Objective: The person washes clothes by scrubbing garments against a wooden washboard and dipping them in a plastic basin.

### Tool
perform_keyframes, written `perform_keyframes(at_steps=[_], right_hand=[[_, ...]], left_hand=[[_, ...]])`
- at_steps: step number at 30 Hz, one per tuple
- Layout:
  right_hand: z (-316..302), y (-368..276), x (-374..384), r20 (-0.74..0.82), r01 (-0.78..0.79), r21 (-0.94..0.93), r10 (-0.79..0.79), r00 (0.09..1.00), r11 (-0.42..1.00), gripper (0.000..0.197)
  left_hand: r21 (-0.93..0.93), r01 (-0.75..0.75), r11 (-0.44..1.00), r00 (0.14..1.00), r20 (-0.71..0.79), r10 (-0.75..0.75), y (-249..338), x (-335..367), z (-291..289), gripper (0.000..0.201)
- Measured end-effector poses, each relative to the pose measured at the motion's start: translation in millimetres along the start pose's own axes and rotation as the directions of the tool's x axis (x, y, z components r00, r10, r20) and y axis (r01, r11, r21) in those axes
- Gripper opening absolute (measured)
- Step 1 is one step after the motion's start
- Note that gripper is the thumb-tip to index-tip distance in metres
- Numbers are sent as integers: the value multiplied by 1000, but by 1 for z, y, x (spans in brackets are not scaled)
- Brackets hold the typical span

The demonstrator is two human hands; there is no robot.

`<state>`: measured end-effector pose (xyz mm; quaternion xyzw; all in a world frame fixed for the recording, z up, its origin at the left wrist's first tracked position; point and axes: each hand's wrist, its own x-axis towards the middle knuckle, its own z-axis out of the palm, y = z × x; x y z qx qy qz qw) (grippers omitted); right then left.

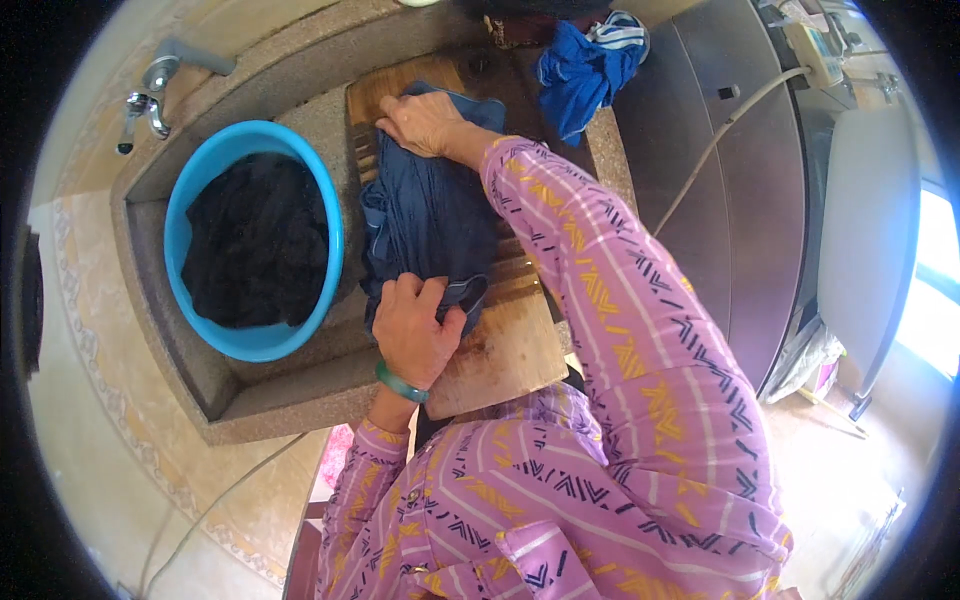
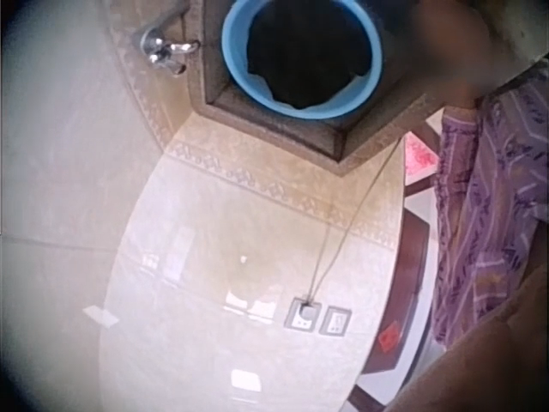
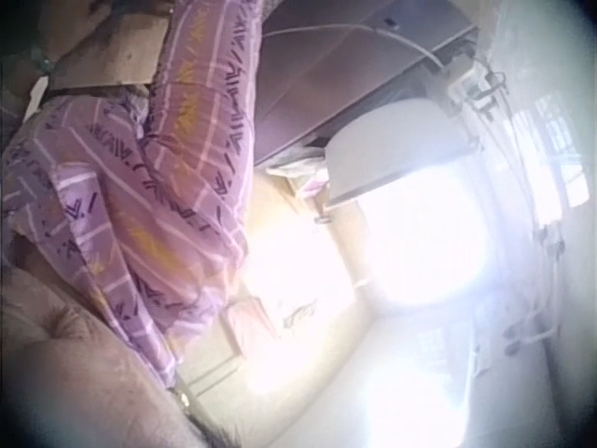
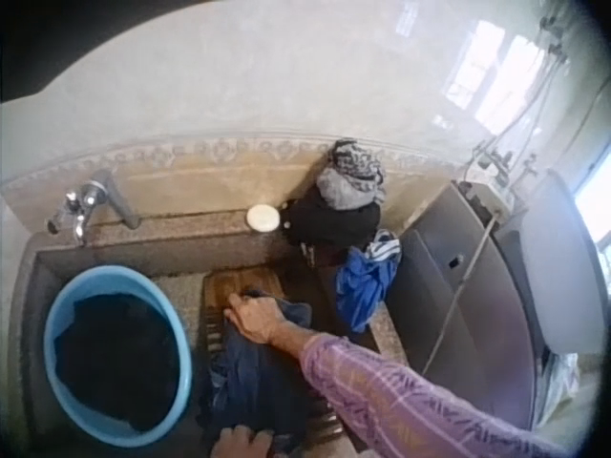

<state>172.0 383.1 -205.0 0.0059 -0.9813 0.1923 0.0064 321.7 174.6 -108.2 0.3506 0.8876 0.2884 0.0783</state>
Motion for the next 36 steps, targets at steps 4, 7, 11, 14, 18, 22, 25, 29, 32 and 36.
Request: perform_keyframes(at_steps=[4, 7, 11, 14, 18, 22, 25, 29, 32, 36], right_hand=[[-5, -16, -25, 90, -16, -7, 16, 996, 1000, 36], [-20, -38, -73, 188, 303, 87, -314, 931, 949, 32], [-3, 6, -34, 114, 258, 25, -259, 959, 966, 26], [4, 24, 25, 113, 29, -220, -4, 994, 975, 24], [13, 20, 20, 166, -38, -177, 68, 984, 984, 27], [-14, -34, -58, 254, 295, 155, -326, 910, 943, 21], [-10, -15, -48, 204, 308, 44, -311, 928, 950, 22], [5, 25, 39, 173, 21, -209, 16, 985, 978, 28], [14, 20, 44, 101, -105, -188, 125, 987, 977, 26], [-11, -39, -37, 212, 173, 160, -205, 956, 972, 20]], left_hand=[[-32, 19, 999, 1000, -18, -20, -6, 0, -1, 22], [5, 57, 998, 998, 8, -57, -6, -1, -2, 22], [-17, 42, 999, 999, 10, -42, -1, 1, -3, 22], [2, 78, 997, 996, 52, -78, -1, 1, -3, 23], [-21, 83, 996, 997, -9, -83, -5, 0, 1, 22], [-8, 96, 995, 995, 13, -96, -6, 1, -1, 21], [-12, 69, 998, 998, 8, -69, -4, 4, 2, 23], [-11, 110, 994, 993, 34, -110, 0, 5, 1, 20], [1, 107, 994, 994, 31, -107, -4, 9, -2, 20], [-16, 114, 993, 993, 22, -114, -8, 4, 1, 19]])
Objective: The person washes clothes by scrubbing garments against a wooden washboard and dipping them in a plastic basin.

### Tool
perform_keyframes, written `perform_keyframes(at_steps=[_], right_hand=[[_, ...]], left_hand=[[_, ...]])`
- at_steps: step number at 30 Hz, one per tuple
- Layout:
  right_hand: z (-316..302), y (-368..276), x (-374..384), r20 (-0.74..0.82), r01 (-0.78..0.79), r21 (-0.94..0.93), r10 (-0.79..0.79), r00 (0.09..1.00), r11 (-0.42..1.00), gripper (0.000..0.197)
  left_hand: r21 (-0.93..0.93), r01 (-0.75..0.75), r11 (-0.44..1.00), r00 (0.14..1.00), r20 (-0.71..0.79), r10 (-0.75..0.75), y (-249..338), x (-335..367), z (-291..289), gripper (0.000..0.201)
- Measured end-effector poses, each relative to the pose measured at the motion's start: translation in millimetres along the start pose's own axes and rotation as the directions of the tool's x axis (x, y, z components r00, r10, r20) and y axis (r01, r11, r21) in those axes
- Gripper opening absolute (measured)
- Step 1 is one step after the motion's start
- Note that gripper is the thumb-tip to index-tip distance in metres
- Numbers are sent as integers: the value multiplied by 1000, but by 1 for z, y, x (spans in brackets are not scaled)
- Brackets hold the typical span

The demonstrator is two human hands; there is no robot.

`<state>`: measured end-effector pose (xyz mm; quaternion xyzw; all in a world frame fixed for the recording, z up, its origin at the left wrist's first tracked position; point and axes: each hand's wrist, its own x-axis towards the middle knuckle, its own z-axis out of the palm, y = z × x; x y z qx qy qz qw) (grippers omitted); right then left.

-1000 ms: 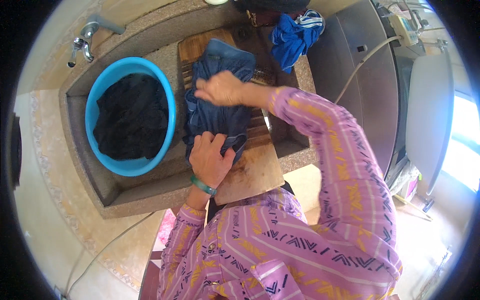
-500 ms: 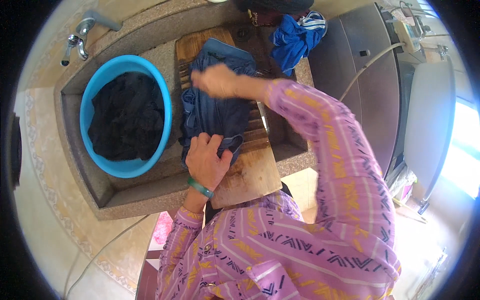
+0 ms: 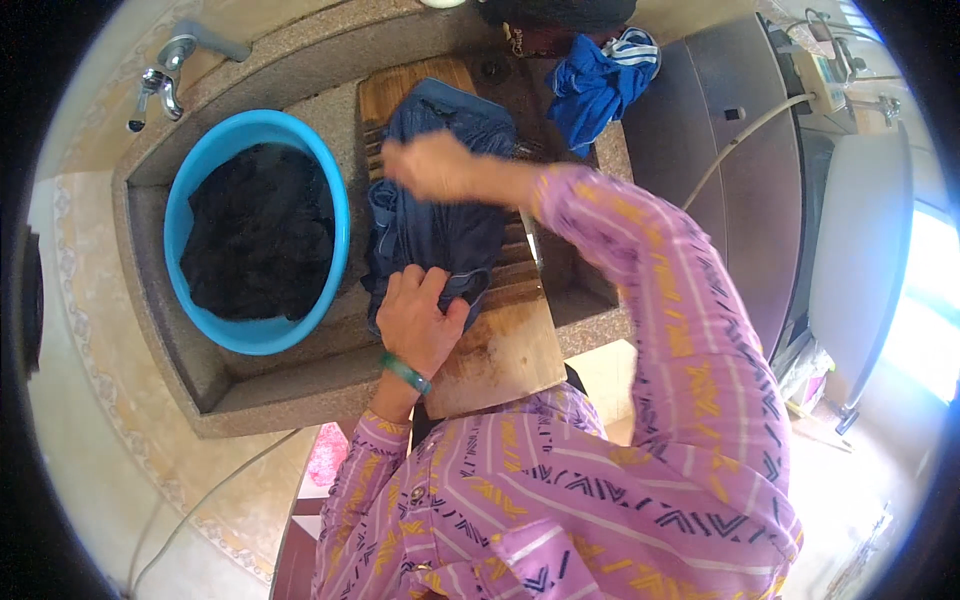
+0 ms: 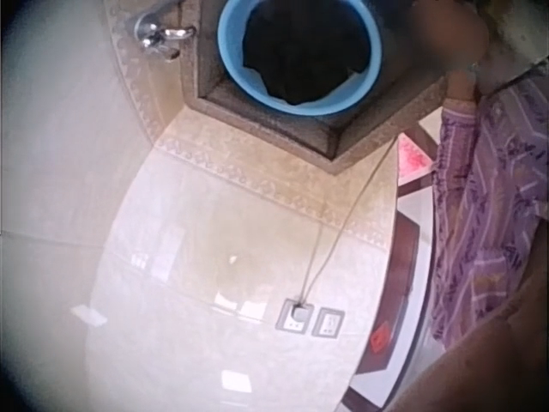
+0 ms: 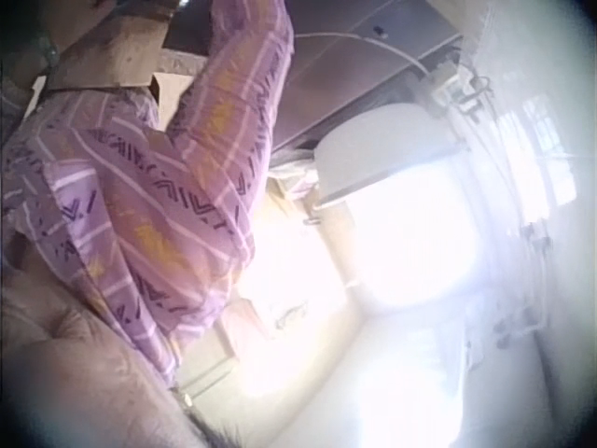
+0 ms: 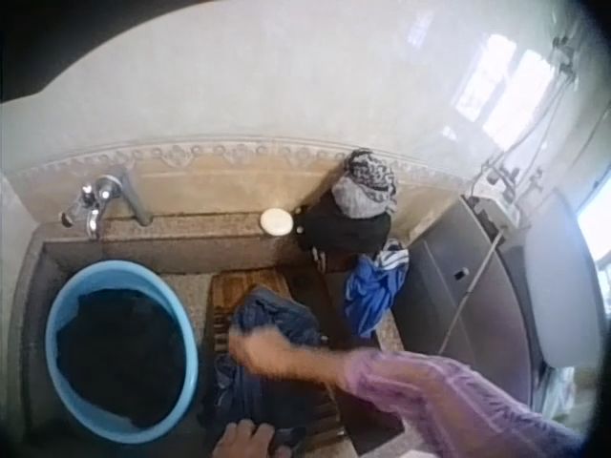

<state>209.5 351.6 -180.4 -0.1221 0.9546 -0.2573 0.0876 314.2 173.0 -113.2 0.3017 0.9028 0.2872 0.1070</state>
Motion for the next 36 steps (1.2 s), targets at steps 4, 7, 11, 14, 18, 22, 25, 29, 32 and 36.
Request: perform_keyframes(at_steps=[4, 7, 11, 14, 18, 22, 25, 29, 32, 36], right_hand=[[4, -9, -18, -14, 216, -58, -218, 976, 975, 22], [4, 39, 44, -90, -86, -161, 72, 993, 983, 20], [4, 70, 89, -192, -241, -247, 196, 962, 939, 23], [16, 41, 57, -86, -141, -168, 128, 988, 976, 19], [7, -1, -49, -66, 122, -57, -125, 990, 991, 23], [-5, 85, -6, -296, -242, -227, 170, 940, 943, 22], [-5, 110, 36, -250, -364, -285, 298, 921, 887, 25], [2, 53, -4, 1, -201, -208, 206, 978, 957, 21], [3, -8, -60, 40, 142, -83, -139, 990, 986, 21], [-4, 55, -9, -185, -104, -130, 79, 980, 986, 22]], left_hand=[[9, 0, 1000, 1000, 31, 0, 2, 1, -2, 19], [14, -13, 1000, 1000, 4, 13, 5, 6, 1, 19], [1, 9, 1000, 1000, -11, -9, 7, 4, 2, 18], [3, 21, 1000, 999, -31, -21, -2, -1, 4, 17], [22, 34, 999, 999, -31, -34, 0, 0, 3, 17], [-17, 2, 1000, 999, -50, -3, 9, 6, 3, 17], [13, 19, 1000, 1000, -23, -19, 4, 2, 4, 18], [10, 17, 1000, 1000, -20, -17, -2, 1, 5, 19], [23, 26, 999, 1000, -1, -26, -1, 2, 4, 20], [13, 18, 1000, 1000, 25, -18, 9, 8, 1, 22]])
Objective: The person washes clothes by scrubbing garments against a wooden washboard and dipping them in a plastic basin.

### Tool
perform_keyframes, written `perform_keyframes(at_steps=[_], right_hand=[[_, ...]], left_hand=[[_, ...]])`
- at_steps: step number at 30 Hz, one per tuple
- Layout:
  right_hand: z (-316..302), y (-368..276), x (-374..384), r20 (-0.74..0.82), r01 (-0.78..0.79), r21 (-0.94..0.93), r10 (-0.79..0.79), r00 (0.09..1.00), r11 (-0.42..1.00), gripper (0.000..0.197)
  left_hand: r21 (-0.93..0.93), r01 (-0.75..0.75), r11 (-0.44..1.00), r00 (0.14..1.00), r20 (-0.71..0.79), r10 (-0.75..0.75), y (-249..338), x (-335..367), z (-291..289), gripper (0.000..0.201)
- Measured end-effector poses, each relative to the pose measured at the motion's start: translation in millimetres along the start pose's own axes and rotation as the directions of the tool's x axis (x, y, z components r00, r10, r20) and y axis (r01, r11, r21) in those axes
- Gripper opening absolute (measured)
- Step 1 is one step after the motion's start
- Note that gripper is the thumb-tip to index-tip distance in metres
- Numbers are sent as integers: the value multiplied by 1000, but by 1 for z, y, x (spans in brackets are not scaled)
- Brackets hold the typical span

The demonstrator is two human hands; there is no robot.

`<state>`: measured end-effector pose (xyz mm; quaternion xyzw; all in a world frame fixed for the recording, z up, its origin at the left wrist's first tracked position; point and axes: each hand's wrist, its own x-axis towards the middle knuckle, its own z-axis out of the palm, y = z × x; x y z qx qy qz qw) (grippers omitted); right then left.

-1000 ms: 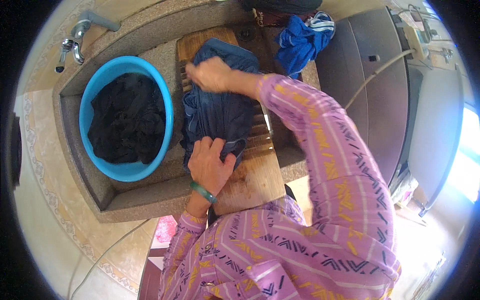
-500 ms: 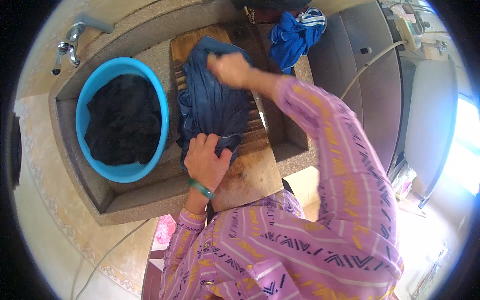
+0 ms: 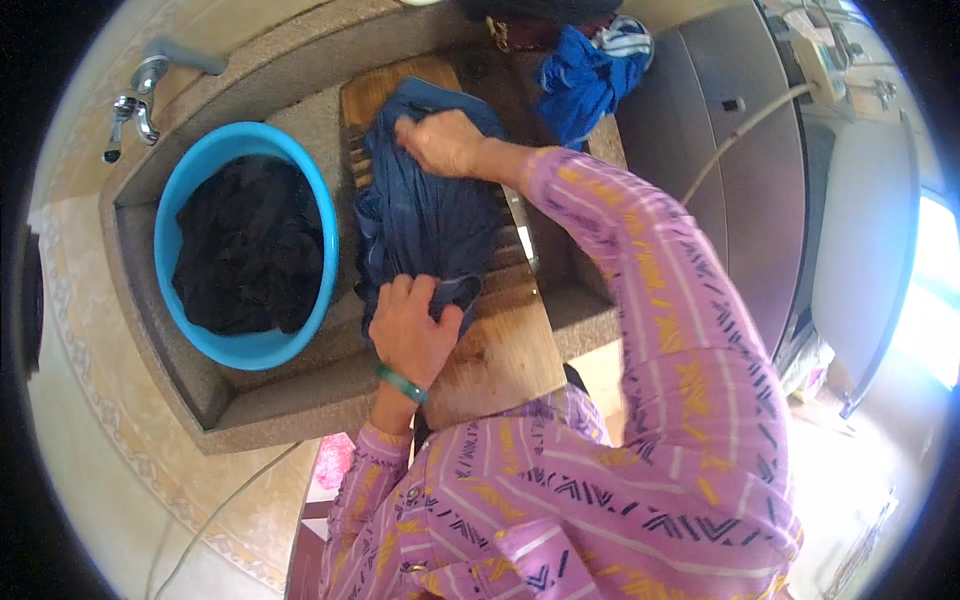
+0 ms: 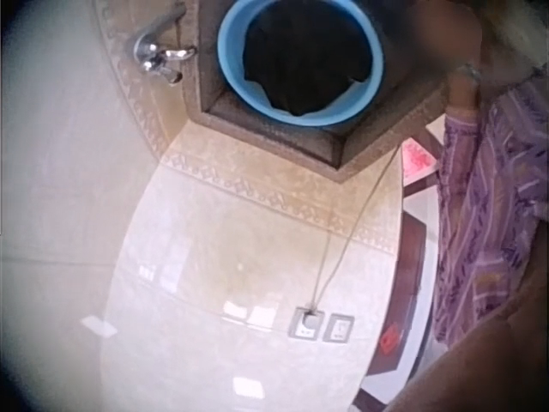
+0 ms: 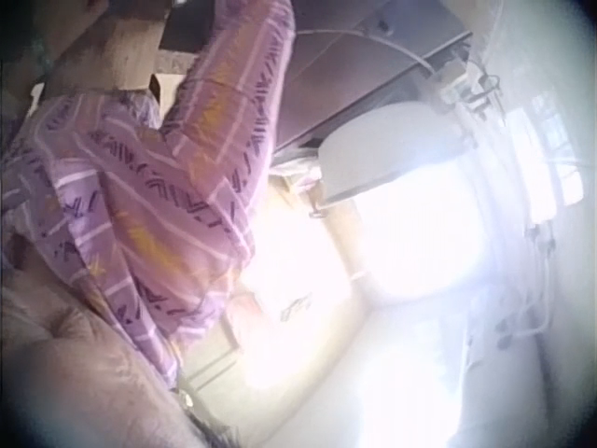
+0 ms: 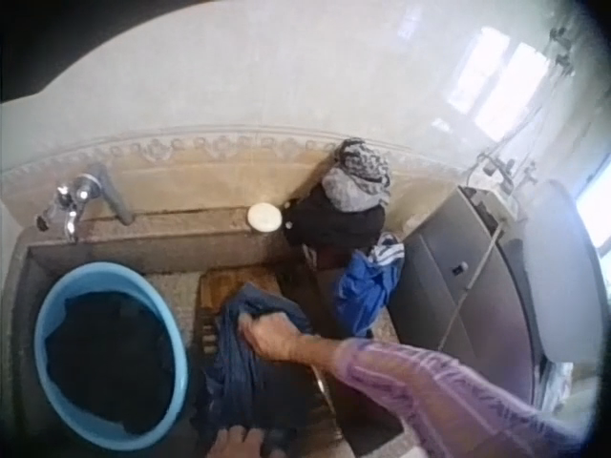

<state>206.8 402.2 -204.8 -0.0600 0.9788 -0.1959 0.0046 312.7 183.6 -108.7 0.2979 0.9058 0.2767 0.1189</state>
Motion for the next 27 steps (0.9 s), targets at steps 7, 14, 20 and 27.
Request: perform_keyframes(at_steps=[7, 14, 20, 27], right_hand=[[5, 8, 57, 52, -399, 137, 395, 917, 907, 45], [-76, -16, 138, 256, -425, 807, 405, 878, 411, 22], [-69, 10, 176, -385, 44, 149, 17, 923, 988, 29], [-71, -13, 145, -537, -46, 52, 67, 841, 998, 27]], left_hand=[[1, 21, 1000, 1000, -21, -21, -7, -6, 2, 18], [-6, 31, 999, 998, -58, -32, -8, -7, 2, 18], [-12, 23, 1000, 998, -62, -23, -6, -7, 4, 18], [-18, 51, 999, 998, -31, -51, -8, -8, 3, 31]])
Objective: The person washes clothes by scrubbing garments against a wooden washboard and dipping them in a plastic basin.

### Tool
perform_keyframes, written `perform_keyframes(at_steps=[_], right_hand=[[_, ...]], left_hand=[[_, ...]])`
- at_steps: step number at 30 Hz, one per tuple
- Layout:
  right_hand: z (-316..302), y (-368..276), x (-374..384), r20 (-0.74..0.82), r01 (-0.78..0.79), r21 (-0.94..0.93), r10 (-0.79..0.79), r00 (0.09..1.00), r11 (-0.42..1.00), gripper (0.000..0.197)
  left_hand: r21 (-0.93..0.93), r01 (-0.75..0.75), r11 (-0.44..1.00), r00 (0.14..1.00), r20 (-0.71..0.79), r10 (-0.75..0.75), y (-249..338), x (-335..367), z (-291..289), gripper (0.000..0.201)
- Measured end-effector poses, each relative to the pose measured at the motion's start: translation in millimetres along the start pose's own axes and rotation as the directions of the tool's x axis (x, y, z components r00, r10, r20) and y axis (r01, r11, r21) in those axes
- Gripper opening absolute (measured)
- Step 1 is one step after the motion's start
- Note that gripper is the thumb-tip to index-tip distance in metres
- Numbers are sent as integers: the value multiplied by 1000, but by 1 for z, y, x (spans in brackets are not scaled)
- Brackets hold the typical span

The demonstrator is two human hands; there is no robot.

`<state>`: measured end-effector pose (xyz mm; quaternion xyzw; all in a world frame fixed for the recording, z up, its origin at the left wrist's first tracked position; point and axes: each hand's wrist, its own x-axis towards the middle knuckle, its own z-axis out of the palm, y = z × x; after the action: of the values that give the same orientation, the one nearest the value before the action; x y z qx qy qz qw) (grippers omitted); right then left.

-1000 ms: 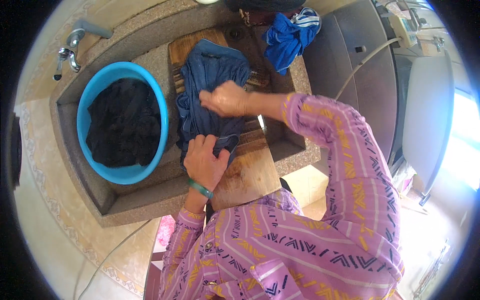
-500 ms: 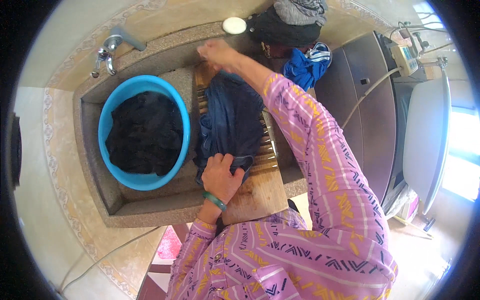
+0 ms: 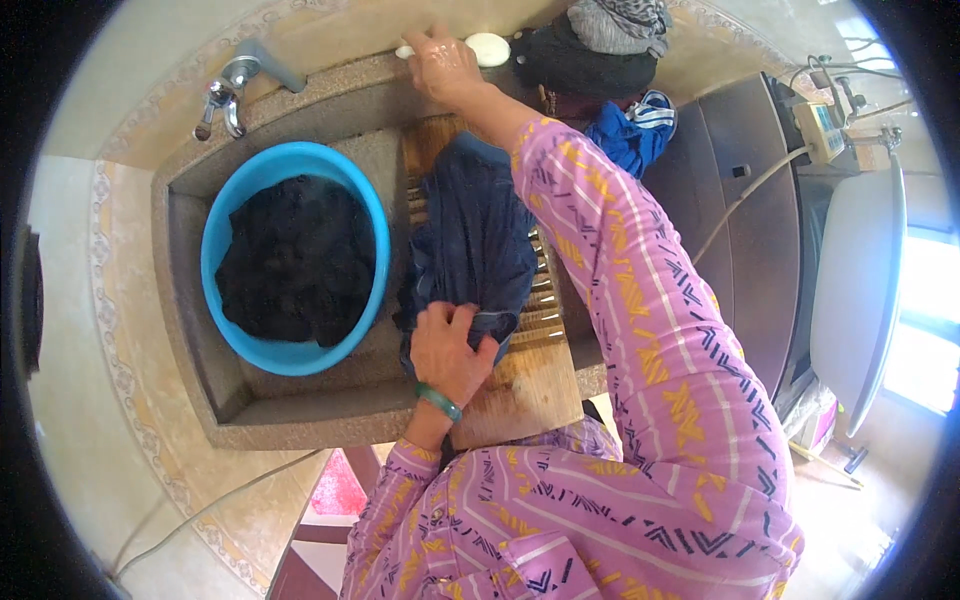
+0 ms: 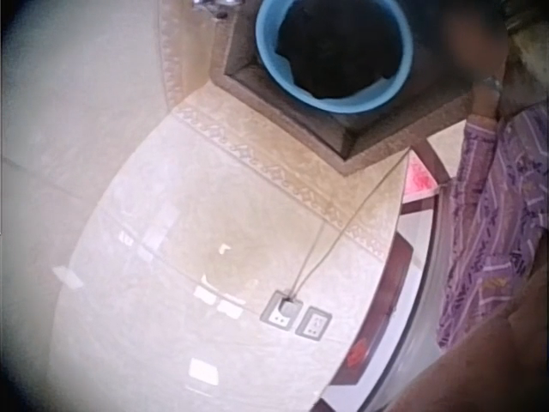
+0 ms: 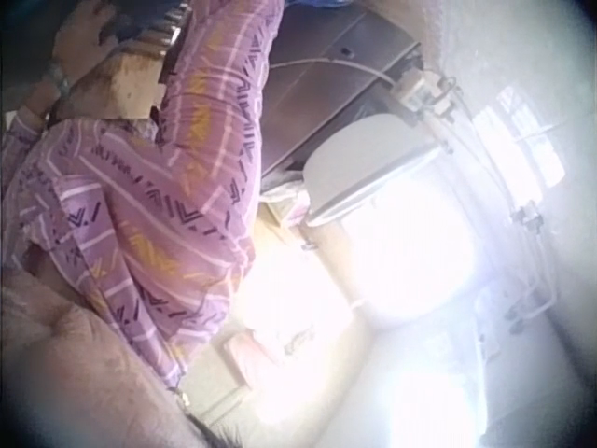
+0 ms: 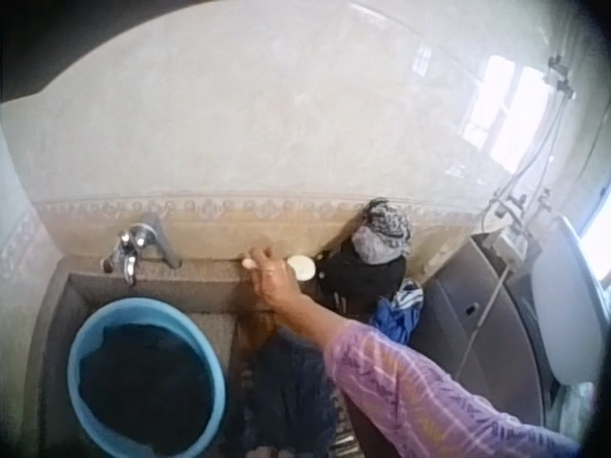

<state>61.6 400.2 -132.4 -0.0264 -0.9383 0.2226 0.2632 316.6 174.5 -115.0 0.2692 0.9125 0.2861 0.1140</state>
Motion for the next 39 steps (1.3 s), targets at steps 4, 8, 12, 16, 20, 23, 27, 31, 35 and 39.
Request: perform_keyframes(at_steps=[4, 8, 12, 16, 20, 23, 27, 31, 35, 39], right_hand=[[-13, 5, -58, 205, 87, -61, -73, 976, 994, 42], [13, 38, -122, 430, 2, -300, 134, 893, 954, 58], [3, 16, -142, 501, -201, -54, 201, 842, 978, 43], [-59, -53, -202, 535, 116, 320, -281, 797, 940, 36], [-23, -5, -176, 521, 151, 18, -138, 842, 988, 45], [13, 11, -130, 504, -38, -213, 143, 852, 976, 52], [5, -1, -145, 560, -176, -176, 246, 791, 969, 51], [-68, -72, -201, 713, 75, 210, -206, 670, 975, 46], [-16, -32, -174, 570, 39, 43, -57, 820, 998, 47], [16, -4, -124, 525, -72, -114, 122, 842, 991, 47]], left_hand=[[42, 59, 997, 997, -43, -58, 11, 5, -12, 71], [156, 86, 984, 995, 37, -93, 9, 13, -4, 89], [97, 84, 992, 991, 99, -93, -1, 16, 2, 85], [150, 104, 983, 965, 222, -136, -3, 15, 0, 82], [157, 62, 986, 965, 244, -99, 4, 18, -1, 84], [187, 74, 980, 957, 265, -122, 5, 19, -3, 83], [172, 63, 983, 967, 233, -102, -1, 16, 4, 83], [221, 76, 972, 934, 327, -147, 0, 16, -4, 81], [235, 50, 971, 974, 202, -99, 2, 16, 3, 77], [203, 28, 979, 972, 224, -75, 6, 23, 7, 75]])
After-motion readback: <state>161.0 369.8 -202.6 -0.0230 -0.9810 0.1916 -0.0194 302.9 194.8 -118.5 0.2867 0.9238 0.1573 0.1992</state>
